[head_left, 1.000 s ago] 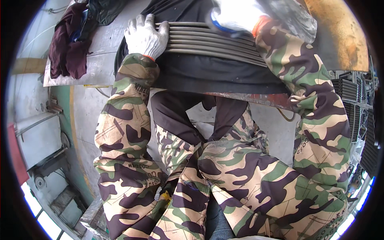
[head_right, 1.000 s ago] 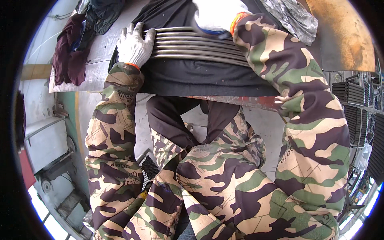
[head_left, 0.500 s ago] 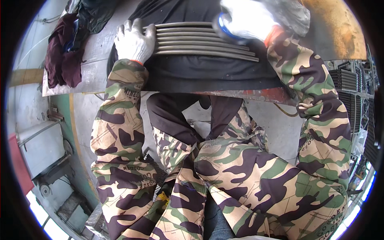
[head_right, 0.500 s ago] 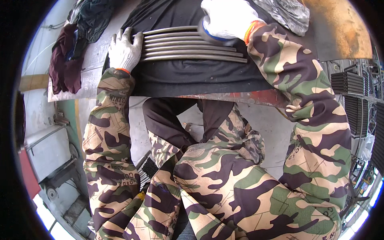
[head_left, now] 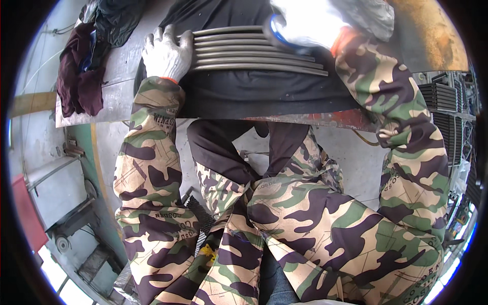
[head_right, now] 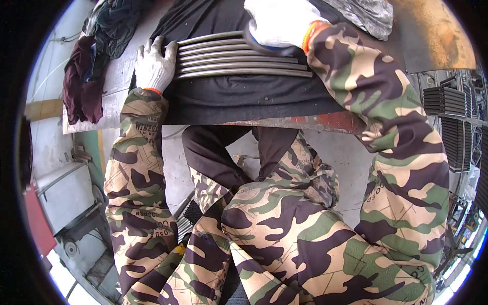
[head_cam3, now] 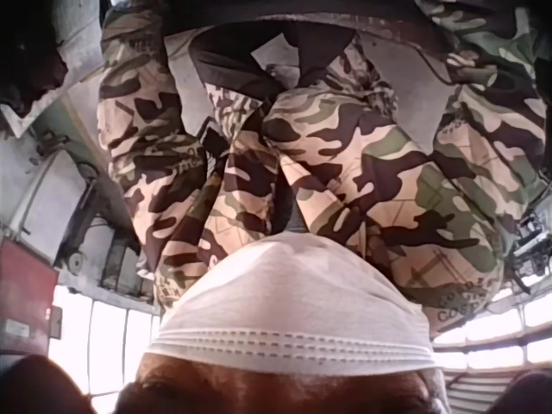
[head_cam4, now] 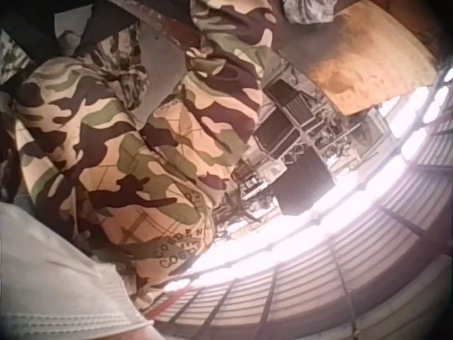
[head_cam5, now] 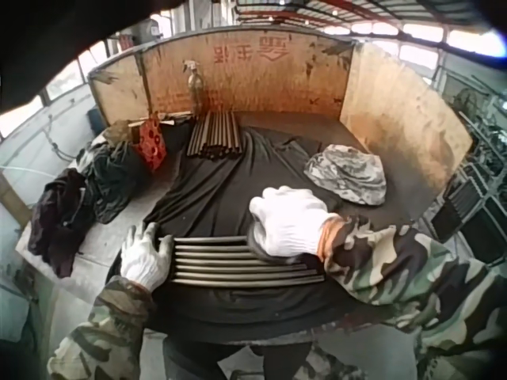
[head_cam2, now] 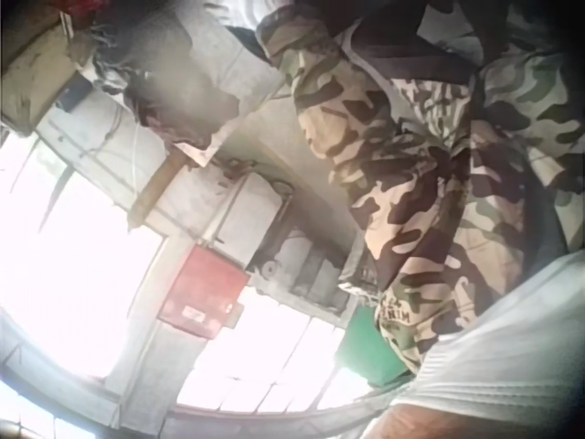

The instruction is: Sand the surface of a bundle of metal tubes using a sanding block on a workbench.

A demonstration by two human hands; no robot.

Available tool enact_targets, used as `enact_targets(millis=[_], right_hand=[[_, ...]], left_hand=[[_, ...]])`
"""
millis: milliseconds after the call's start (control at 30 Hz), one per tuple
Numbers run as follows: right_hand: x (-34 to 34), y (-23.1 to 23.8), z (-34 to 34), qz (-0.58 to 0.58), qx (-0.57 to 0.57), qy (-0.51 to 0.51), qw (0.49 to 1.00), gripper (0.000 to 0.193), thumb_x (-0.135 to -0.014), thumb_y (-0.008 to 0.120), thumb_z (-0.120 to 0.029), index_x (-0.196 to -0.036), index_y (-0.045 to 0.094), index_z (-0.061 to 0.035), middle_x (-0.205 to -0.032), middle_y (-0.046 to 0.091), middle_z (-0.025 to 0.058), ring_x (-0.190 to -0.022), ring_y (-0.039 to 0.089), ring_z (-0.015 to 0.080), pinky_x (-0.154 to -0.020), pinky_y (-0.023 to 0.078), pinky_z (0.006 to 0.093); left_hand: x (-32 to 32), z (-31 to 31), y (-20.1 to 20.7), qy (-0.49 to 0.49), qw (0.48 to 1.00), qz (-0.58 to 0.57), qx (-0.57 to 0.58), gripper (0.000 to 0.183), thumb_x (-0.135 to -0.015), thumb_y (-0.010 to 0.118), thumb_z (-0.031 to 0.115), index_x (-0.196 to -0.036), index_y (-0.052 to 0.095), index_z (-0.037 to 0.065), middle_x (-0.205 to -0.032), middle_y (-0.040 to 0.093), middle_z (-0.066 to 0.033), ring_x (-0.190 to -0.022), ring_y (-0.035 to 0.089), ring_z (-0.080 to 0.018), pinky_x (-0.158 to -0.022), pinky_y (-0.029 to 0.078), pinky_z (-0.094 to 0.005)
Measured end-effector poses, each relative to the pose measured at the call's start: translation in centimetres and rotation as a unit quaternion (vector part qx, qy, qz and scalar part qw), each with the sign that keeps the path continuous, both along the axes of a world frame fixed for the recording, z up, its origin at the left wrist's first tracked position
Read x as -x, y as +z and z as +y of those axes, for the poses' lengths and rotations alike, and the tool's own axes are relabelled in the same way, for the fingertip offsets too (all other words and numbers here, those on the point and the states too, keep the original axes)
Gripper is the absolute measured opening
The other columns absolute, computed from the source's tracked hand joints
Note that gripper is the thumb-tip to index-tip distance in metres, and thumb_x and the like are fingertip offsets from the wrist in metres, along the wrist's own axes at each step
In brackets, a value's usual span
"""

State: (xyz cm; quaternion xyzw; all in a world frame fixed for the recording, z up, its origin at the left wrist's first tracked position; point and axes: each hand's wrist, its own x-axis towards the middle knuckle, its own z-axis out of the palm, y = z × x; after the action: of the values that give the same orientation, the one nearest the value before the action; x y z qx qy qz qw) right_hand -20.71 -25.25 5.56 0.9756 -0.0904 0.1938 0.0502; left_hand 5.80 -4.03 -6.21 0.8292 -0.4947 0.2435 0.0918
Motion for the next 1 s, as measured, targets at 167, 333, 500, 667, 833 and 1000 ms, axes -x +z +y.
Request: enact_targets(millis=[167,333,500,667,833,1000], right_hand=[[0.2,0.7,1.7,0.056,-0.040,-0.042,0.997,0.017,-0.086,0.064,-0.024,-0.088,0.066,-0.0070,-0.085,0.066,0.0182,-0.081,0.067,0.0405,-0.072,0.056,0.0513],[-1.9,0.2,0.4,0.035,-0.006,-0.026,0.999,0.020,-0.087,0.062,-0.025,-0.093,0.067,-0.0062,-0.087,0.068,0.0180,-0.085,0.069,0.0405,-0.076,0.057,0.0517],[-2.7,0.9,2.2,0.059,-0.030,-0.035,0.997,0.021,-0.087,0.062,-0.025,-0.092,0.068,-0.0055,-0.089,0.069,0.0191,-0.086,0.070,0.0400,-0.078,0.058,0.0507],[-4.8,-0.1,0.9,0.020,0.004,-0.016,1.000,0.020,-0.087,0.063,-0.025,-0.091,0.066,-0.0053,-0.088,0.068,0.0187,-0.086,0.070,0.0400,-0.076,0.057,0.0505],[-4.0,0.6,2.2,0.043,-0.015,-0.025,0.999,0.021,-0.087,0.063,-0.026,-0.091,0.067,-0.0061,-0.088,0.068,0.0184,-0.085,0.070,0.0395,-0.075,0.057,0.0505],[-4.9,-0.9,0.1,-0.018,0.026,-0.016,0.999,0.019,-0.085,0.065,-0.026,-0.089,0.065,-0.0070,-0.082,0.067,0.0190,-0.078,0.068,0.0402,-0.069,0.056,0.0519]], left_hand=[[0.0,-0.3,-0.1,0.006,0.999,-0.031,0.017,0.050,-0.093,0.063,0.048,-0.123,0.070,0.008,-0.124,0.066,-0.0177,-0.122,0.057,-0.0417,-0.101,0.047,-0.0563],[1.0,-0.1,0.6,0.030,0.999,0.035,0.008,0.049,-0.092,0.063,0.048,-0.120,0.070,0.008,-0.124,0.066,-0.0184,-0.122,0.057,-0.0432,-0.102,0.047,-0.0566],[2.0,-0.7,1.5,0.044,0.998,0.034,0.037,0.052,-0.092,0.063,0.050,-0.120,0.070,0.007,-0.125,0.066,-0.0194,-0.123,0.057,-0.0431,-0.104,0.045,-0.0571],[2.6,-0.5,2.1,0.051,0.995,0.060,0.057,0.053,-0.093,0.062,0.052,-0.121,0.071,0.007,-0.126,0.064,-0.0219,-0.125,0.055,-0.0443,-0.105,0.044,-0.0568],[2.6,-0.5,2.3,0.042,0.997,0.055,0.021,0.071,-0.092,0.060,0.061,-0.132,0.066,0.003,-0.133,0.061,-0.0219,-0.132,0.050,-0.0435,-0.110,0.039,-0.0567],[2.5,0.4,2.9,0.071,0.994,0.082,-0.017,0.070,-0.095,0.058,0.061,-0.138,0.064,0.007,-0.139,0.057,-0.0226,-0.132,0.051,-0.0436,-0.111,0.041,-0.0557]])
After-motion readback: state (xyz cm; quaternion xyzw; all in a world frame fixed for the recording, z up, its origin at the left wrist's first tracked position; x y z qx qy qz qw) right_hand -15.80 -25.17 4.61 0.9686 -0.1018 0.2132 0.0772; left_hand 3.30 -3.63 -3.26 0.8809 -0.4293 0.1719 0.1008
